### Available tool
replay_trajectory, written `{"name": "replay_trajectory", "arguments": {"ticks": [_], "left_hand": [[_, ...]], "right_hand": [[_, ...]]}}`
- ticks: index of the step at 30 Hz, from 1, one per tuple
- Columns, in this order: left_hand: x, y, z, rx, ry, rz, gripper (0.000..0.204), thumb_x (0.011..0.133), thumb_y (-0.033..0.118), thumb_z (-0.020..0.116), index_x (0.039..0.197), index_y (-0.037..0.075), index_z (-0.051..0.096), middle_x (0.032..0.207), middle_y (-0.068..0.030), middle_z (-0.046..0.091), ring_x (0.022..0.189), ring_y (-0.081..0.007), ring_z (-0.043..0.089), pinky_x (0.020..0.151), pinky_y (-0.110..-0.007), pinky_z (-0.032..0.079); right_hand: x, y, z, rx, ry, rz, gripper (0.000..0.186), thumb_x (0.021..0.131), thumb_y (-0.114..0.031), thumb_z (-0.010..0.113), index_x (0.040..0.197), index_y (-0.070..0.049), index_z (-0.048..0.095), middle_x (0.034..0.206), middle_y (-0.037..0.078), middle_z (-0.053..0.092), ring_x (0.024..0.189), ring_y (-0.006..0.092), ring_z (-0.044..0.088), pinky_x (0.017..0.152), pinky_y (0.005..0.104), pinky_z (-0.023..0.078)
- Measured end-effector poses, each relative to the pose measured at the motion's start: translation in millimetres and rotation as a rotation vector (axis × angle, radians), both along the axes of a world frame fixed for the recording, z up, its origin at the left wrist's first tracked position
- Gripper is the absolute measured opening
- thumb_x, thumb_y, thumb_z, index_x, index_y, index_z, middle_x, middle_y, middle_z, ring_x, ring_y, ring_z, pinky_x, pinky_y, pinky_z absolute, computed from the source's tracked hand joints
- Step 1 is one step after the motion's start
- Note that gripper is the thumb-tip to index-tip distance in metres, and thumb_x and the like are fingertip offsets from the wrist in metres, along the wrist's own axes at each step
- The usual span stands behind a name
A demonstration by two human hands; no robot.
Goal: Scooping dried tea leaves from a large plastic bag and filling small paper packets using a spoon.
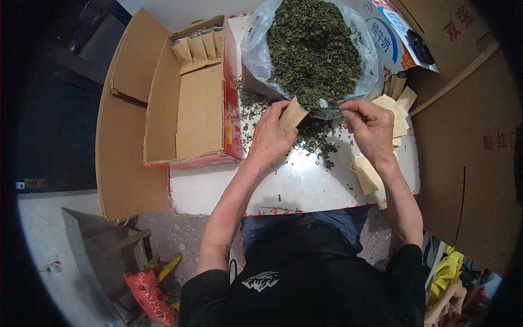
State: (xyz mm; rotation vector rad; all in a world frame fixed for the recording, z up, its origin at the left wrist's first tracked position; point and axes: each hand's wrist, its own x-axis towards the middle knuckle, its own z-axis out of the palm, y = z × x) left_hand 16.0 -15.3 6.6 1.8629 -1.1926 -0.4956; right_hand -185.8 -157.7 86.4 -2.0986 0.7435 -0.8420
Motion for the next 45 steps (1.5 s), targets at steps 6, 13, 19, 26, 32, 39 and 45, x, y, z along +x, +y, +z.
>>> {"name": "replay_trajectory", "arguments": {"ticks": [6, 13, 19, 26, 32, 39, 45], "left_hand": [[0.8, -0.5, -2.7, -0.035, -0.023, -0.021, 0.064, 0.086, 0.009, 0.076, 0.146, 0.004, 0.055, 0.130, -0.0201, 0.069, 0.119, -0.0345, 0.070, 0.097, -0.042, 0.056], [0.9, 0.4, 4.1, 0.022, 0.025, -0.031, 0.061, 0.085, 0.010, 0.073, 0.144, 0.004, 0.055, 0.130, -0.0213, 0.067, 0.122, -0.0390, 0.065, 0.105, -0.047, 0.052], [0.2, 0.9, 4.1, 0.023, 0.031, -0.039, 0.060, 0.086, 0.012, 0.071, 0.142, 0.004, 0.055, 0.131, -0.0224, 0.064, 0.126, -0.0428, 0.060, 0.112, -0.050, 0.047], [1.3, 2.0, 5.4, 0.028, 0.030, -0.051, 0.060, 0.086, 0.014, 0.071, 0.143, 0.003, 0.054, 0.132, -0.0226, 0.064, 0.128, -0.0426, 0.059, 0.113, -0.050, 0.047], [-1.0, 1.3, 8.7, 0.050, 0.015, -0.039, 0.058, 0.087, 0.014, 0.071, 0.141, 0.003, 0.054, 0.132, -0.0234, 0.064, 0.128, -0.0419, 0.059, 0.111, -0.050, 0.047], [-2.8, 0.3, 11.5, 0.044, 0.026, -0.042, 0.054, 0.088, 0.014, 0.069, 0.139, 0.003, 0.055, 0.128, -0.0247, 0.065, 0.121, -0.0435, 0.064, 0.107, -0.050, 0.050], [-3.0, 0.7, 5.4, 0.018, -0.031, -0.041, 0.057, 0.089, 0.014, 0.072, 0.143, 0.004, 0.054, 0.129, -0.0226, 0.069, 0.120, -0.0406, 0.069, 0.106, -0.047, 0.054]], "right_hand": [[0.0, -0.7, -2.9, -0.046, 0.003, 0.019, 0.011, 0.095, 0.005, 0.072, 0.101, 0.002, 0.080, 0.073, 0.005, 0.074, 0.063, 0.0088, 0.068, 0.058, 0.0261, 0.053], [0.6, -3.2, -3.3, -0.195, 0.033, 0.057, 0.010, 0.092, 0.004, 0.073, 0.100, 0.001, 0.079, 0.072, 0.006, 0.072, 0.062, 0.0108, 0.069, 0.058, 0.0284, 0.052], [0.6, 0.7, 1.7, -0.215, 0.027, 0.068, 0.008, 0.092, 0.004, 0.072, 0.097, 0.001, 0.078, 0.071, 0.007, 0.071, 0.061, 0.0117, 0.069, 0.057, 0.0284, 0.051], [-0.2, -3.5, -1.2, -0.197, 0.051, 0.068, 0.010, 0.089, 0.006, 0.072, 0.095, 0.000, 0.077, 0.082, 0.013, 0.076, 0.068, 0.0236, 0.075, 0.061, 0.0355, 0.058], [1.9, -2.7, -0.3, -0.257, 0.088, 0.074, 0.011, 0.087, 0.006, 0.071, 0.094, -0.001, 0.077, 0.083, 0.014, 0.076, 0.072, 0.0284, 0.076, 0.065, 0.0383, 0.058], [2.9, -3.1, -3.8, -0.418, 0.088, 0.145, 0.018, 0.085, 0.011, 0.067, 0.096, -0.001, 0.076, 0.081, 0.013, 0.074, 0.070, 0.0256, 0.074, 0.062, 0.0366, 0.057], [7.8, 0.8, -5.2, -0.451, 0.112, 0.178, 0.020, 0.082, 0.011, 0.068, 0.097, -0.001, 0.075, 0.082, 0.014, 0.071, 0.073, 0.0313, 0.073, 0.064, 0.0406, 0.057]]}}
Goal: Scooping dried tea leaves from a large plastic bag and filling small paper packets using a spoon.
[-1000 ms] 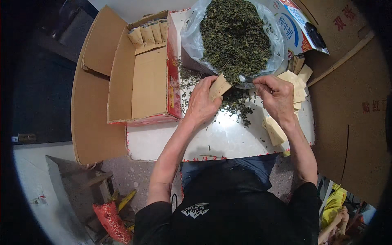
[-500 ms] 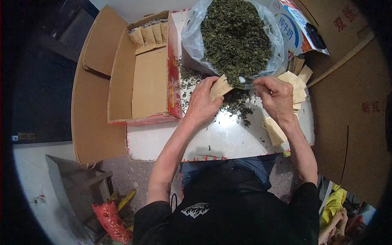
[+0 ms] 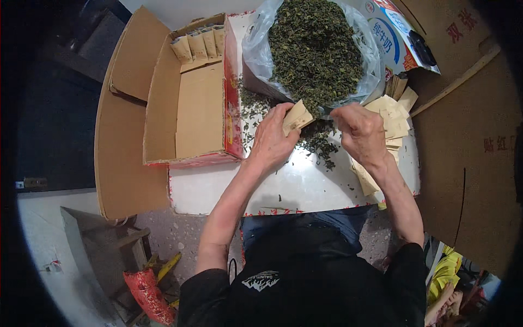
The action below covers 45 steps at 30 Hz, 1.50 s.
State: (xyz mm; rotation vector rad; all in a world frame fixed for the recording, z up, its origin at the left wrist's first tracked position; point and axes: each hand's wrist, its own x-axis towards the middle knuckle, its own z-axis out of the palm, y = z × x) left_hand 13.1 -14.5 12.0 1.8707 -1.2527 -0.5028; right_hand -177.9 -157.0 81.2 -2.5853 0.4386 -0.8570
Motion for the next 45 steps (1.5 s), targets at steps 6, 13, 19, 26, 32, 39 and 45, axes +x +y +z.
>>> {"name": "replay_trajectory", "arguments": {"ticks": [6, 13, 19, 26, 32, 39, 45], "left_hand": [[-1.4, 2.7, 5.3, 0.013, 0.093, 0.008, 0.052, 0.090, 0.014, 0.067, 0.138, 0.002, 0.055, 0.128, -0.0263, 0.066, 0.120, -0.0454, 0.066, 0.106, -0.051, 0.051], [0.6, 5.6, 2.1, 0.024, 0.112, 0.018, 0.052, 0.090, 0.016, 0.066, 0.138, 0.002, 0.054, 0.128, -0.0266, 0.066, 0.120, -0.0454, 0.066, 0.106, -0.051, 0.052], [1.6, 6.0, -1.2, 0.011, 0.112, 0.014, 0.052, 0.089, 0.016, 0.066, 0.138, 0.002, 0.054, 0.127, -0.0269, 0.067, 0.119, -0.0460, 0.066, 0.105, -0.052, 0.052], [0.0, 6.5, 4.4, 0.010, 0.142, 0.023, 0.053, 0.089, 0.016, 0.066, 0.139, 0.001, 0.055, 0.128, -0.0267, 0.067, 0.119, -0.0458, 0.067, 0.104, -0.052, 0.052], [0.4, 6.1, 0.3, -0.004, 0.130, 0.025, 0.053, 0.089, 0.015, 0.065, 0.139, 0.000, 0.055, 0.129, -0.0266, 0.068, 0.119, -0.0448, 0.067, 0.105, -0.051, 0.052], [4.0, 9.3, -2.8, -0.014, 0.177, 0.047, 0.055, 0.091, 0.013, 0.072, 0.141, 0.001, 0.055, 0.125, -0.0219, 0.074, 0.114, -0.0335, 0.074, 0.101, -0.042, 0.056], [9.4, 8.7, -5.5, -0.113, 0.157, 0.116, 0.057, 0.092, 0.014, 0.073, 0.144, 0.001, 0.052, 0.124, -0.0218, 0.074, 0.114, -0.0320, 0.074, 0.100, -0.042, 0.056]], "right_hand": [[4.0, 5.5, 8.1, -0.185, 0.070, 0.037, 0.025, 0.078, 0.012, 0.068, 0.098, -0.001, 0.074, 0.086, 0.014, 0.071, 0.074, 0.0330, 0.073, 0.064, 0.0432, 0.057], [7.7, 14.2, 18.9, -0.396, 0.143, 0.116, 0.028, 0.072, 0.008, 0.071, 0.100, 0.002, 0.072, 0.097, 0.013, 0.073, 0.082, 0.0298, 0.073, 0.067, 0.0410, 0.060], [5.7, 14.3, 22.5, -0.432, 0.130, 0.116, 0.029, 0.073, 0.006, 0.073, 0.101, 0.002, 0.072, 0.098, 0.013, 0.073, 0.082, 0.0290, 0.072, 0.067, 0.0401, 0.059], [3.1, 15.7, 20.0, -0.449, 0.104, 0.111, 0.029, 0.073, 0.005, 0.074, 0.102, 0.002, 0.071, 0.097, 0.013, 0.073, 0.081, 0.0284, 0.072, 0.067, 0.0401, 0.059], [2.5, 12.5, 25.6, -0.449, 0.052, 0.066, 0.028, 0.073, 0.006, 0.073, 0.101, 0.001, 0.072, 0.097, 0.013, 0.074, 0.081, 0.0282, 0.073, 0.067, 0.0396, 0.060], [-1.9, -1.0, 25.3, -0.439, -0.041, -0.040, 0.029, 0.075, 0.010, 0.069, 0.102, -0.001, 0.073, 0.094, 0.013, 0.075, 0.078, 0.0302, 0.074, 0.067, 0.0398, 0.060], [-5.9, -19.5, 15.2, -0.414, 0.070, -0.212, 0.026, 0.078, 0.010, 0.068, 0.100, -0.004, 0.073, 0.090, 0.014, 0.073, 0.076, 0.0330, 0.073, 0.064, 0.0417, 0.059]]}}
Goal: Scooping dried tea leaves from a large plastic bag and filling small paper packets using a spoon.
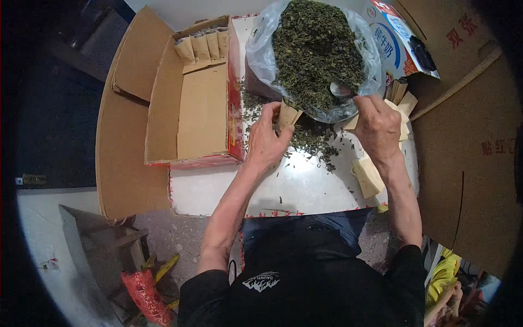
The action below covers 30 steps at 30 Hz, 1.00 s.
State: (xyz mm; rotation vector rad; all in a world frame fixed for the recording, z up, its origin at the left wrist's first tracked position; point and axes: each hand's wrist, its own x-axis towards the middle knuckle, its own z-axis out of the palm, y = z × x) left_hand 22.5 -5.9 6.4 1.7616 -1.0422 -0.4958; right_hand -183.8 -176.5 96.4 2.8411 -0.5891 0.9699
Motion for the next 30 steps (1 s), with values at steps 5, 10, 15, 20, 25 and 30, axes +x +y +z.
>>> {"name": "replay_trajectory", "arguments": {"ticks": [5, 10, 15, 20, 25, 30], "left_hand": [[-5.3, 1.1, -7.3, 0.033, -0.044, 0.017, 0.055, 0.092, 0.014, 0.073, 0.140, 0.000, 0.051, 0.122, -0.0226, 0.074, 0.113, -0.0337, 0.074, 0.101, -0.042, 0.056], [0.7, -6.1, -6.7, 0.034, -0.062, 0.016, 0.054, 0.091, 0.013, 0.074, 0.139, 0.000, 0.052, 0.123, -0.0237, 0.074, 0.114, -0.0356, 0.074, 0.102, -0.043, 0.056], [1.8, -4.0, -15.3, 0.060, -0.122, 0.004, 0.052, 0.090, 0.011, 0.075, 0.137, -0.001, 0.055, 0.122, -0.0238, 0.075, 0.111, -0.0375, 0.075, 0.100, -0.044, 0.058], [-1.4, -1.4, -16.9, 0.090, -0.152, 0.059, 0.053, 0.089, 0.013, 0.073, 0.138, 0.001, 0.056, 0.124, -0.0246, 0.068, 0.117, -0.0423, 0.065, 0.104, -0.050, 0.052], [-0.5, -1.4, -16.2, 0.081, -0.089, 0.094, 0.053, 0.089, 0.014, 0.073, 0.137, 0.000, 0.056, 0.124, -0.0247, 0.068, 0.118, -0.0424, 0.064, 0.105, -0.050, 0.051], [0.0, -2.1, -24.5, 0.054, -0.169, 0.078, 0.053, 0.091, 0.011, 0.076, 0.137, -0.001, 0.054, 0.125, -0.0238, 0.072, 0.117, -0.0350, 0.072, 0.104, -0.044, 0.056]], "right_hand": [[7.5, -9.1, -13.6, 0.063, 0.007, -0.050, 0.031, 0.071, 0.008, 0.067, 0.099, -0.003, 0.072, 0.085, 0.014, 0.068, 0.076, 0.0353, 0.071, 0.065, 0.0458, 0.058], [22.0, -11.6, -17.0, 0.137, -0.135, 0.004, 0.016, 0.087, 0.007, 0.070, 0.099, -0.004, 0.074, 0.085, 0.016, 0.071, 0.074, 0.0364, 0.071, 0.064, 0.0454, 0.056], [32.6, -9.9, -23.0, 0.189, -0.127, -0.007, 0.011, 0.089, 0.004, 0.072, 0.097, -0.003, 0.073, 0.086, 0.015, 0.073, 0.075, 0.0359, 0.073, 0.066, 0.0441, 0.057], [38.6, -12.3, -28.7, 0.206, -0.158, -0.015, 0.009, 0.091, 0.002, 0.074, 0.098, -0.003, 0.075, 0.089, 0.015, 0.076, 0.077, 0.0348, 0.075, 0.067, 0.0426, 0.058], [42.2, -10.8, -34.6, 0.337, -0.307, -0.044, 0.011, 0.091, -0.001, 0.076, 0.102, -0.003, 0.080, 0.092, 0.015, 0.079, 0.080, 0.0305, 0.078, 0.070, 0.0382, 0.059], [47.8, -9.2, -44.2, 0.362, -0.296, -0.056, 0.011, 0.093, -0.004, 0.076, 0.103, -0.003, 0.081, 0.091, 0.015, 0.079, 0.077, 0.0278, 0.078, 0.069, 0.0368, 0.059]]}}
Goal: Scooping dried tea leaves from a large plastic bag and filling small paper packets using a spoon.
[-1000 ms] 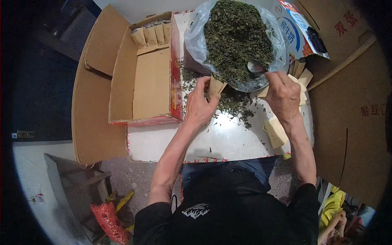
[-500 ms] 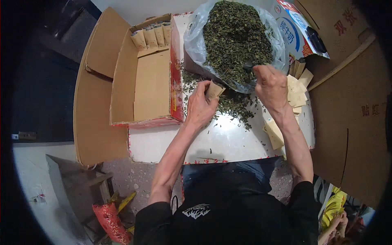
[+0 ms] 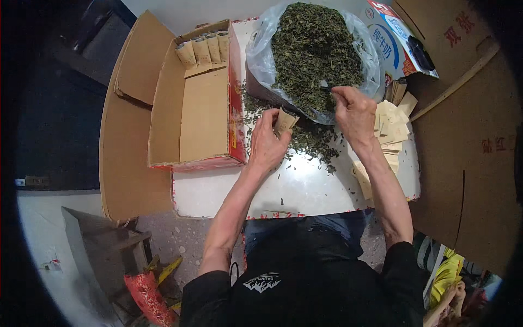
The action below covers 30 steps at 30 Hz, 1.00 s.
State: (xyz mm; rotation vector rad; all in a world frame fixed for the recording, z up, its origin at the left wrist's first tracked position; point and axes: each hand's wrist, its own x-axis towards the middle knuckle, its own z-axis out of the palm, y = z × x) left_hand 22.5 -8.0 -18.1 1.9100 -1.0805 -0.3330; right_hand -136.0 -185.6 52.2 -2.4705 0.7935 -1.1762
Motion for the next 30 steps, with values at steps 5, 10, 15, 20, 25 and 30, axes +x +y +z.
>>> {"name": "replay_trajectory", "arguments": {"ticks": [5, 10, 15, 20, 25, 30], "left_hand": [[-2.1, -2.5, 0.6, -0.002, 0.037, -0.008, 0.052, 0.091, 0.011, 0.077, 0.137, -0.001, 0.055, 0.125, -0.0225, 0.074, 0.112, -0.0323, 0.074, 0.101, -0.042, 0.057], [-2.7, -2.4, 6.9, -0.014, 0.082, -0.026, 0.052, 0.092, 0.011, 0.077, 0.137, -0.001, 0.054, 0.125, -0.0213, 0.074, 0.111, -0.0305, 0.075, 0.100, -0.041, 0.058], [-4.8, -6.0, 22.2, -0.045, 0.136, -0.071, 0.053, 0.092, 0.012, 0.077, 0.138, 0.000, 0.054, 0.125, -0.0207, 0.074, 0.113, -0.0301, 0.075, 0.100, -0.041, 0.057], [-3.9, -8.2, 26.9, -0.047, 0.097, -0.069, 0.055, 0.092, 0.014, 0.078, 0.139, 0.000, 0.054, 0.126, -0.0203, 0.074, 0.115, -0.0311, 0.074, 0.102, -0.042, 0.056], [-3.4, -10.3, 27.3, -0.045, 0.099, -0.074, 0.056, 0.091, 0.015, 0.079, 0.139, 0.000, 0.054, 0.127, -0.0204, 0.074, 0.117, -0.0320, 0.073, 0.102, -0.042, 0.055], [-3.2, -12.3, 31.5, 0.002, 0.056, -0.082, 0.056, 0.091, 0.016, 0.079, 0.139, 0.000, 0.054, 0.126, -0.0207, 0.074, 0.117, -0.0328, 0.073, 0.103, -0.043, 0.056]], "right_hand": [[1.6, -2.3, -4.2, 0.114, -0.064, -0.043, 0.012, 0.095, -0.007, 0.077, 0.105, -0.004, 0.082, 0.088, 0.013, 0.080, 0.074, 0.0201, 0.078, 0.066, 0.0333, 0.058], [8.3, 3.1, 3.2, 0.445, -0.112, -0.077, 0.013, 0.098, -0.009, 0.074, 0.106, -0.003, 0.083, 0.086, 0.007, 0.081, 0.070, 0.0112, 0.074, 0.063, 0.0282, 0.058], [5.4, -1.2, 3.1, 0.658, -0.205, -0.098, 0.014, 0.100, -0.010, 0.073, 0.107, -0.002, 0.083, 0.084, 0.002, 0.078, 0.070, 0.0075, 0.071, 0.062, 0.0248, 0.057], [1.2, -0.5, 1.1, 0.717, -0.281, -0.055, 0.014, 0.101, -0.009, 0.073, 0.108, -0.001, 0.082, 0.086, 0.002, 0.077, 0.070, 0.0074, 0.070, 0.061, 0.0236, 0.056], [-5.3, 1.7, 6.6, 0.796, -0.306, -0.026, 0.014, 0.102, -0.008, 0.072, 0.111, 0.001, 0.080, 0.089, 0.002, 0.076, 0.071, 0.0072, 0.069, 0.061, 0.0228, 0.056], [-14.9, 1.9, 4.1, 0.740, -0.336, -0.009, 0.014, 0.099, -0.008, 0.073, 0.106, -0.002, 0.083, 0.078, 0.002, 0.076, 0.068, 0.0060, 0.070, 0.059, 0.0236, 0.054]]}}
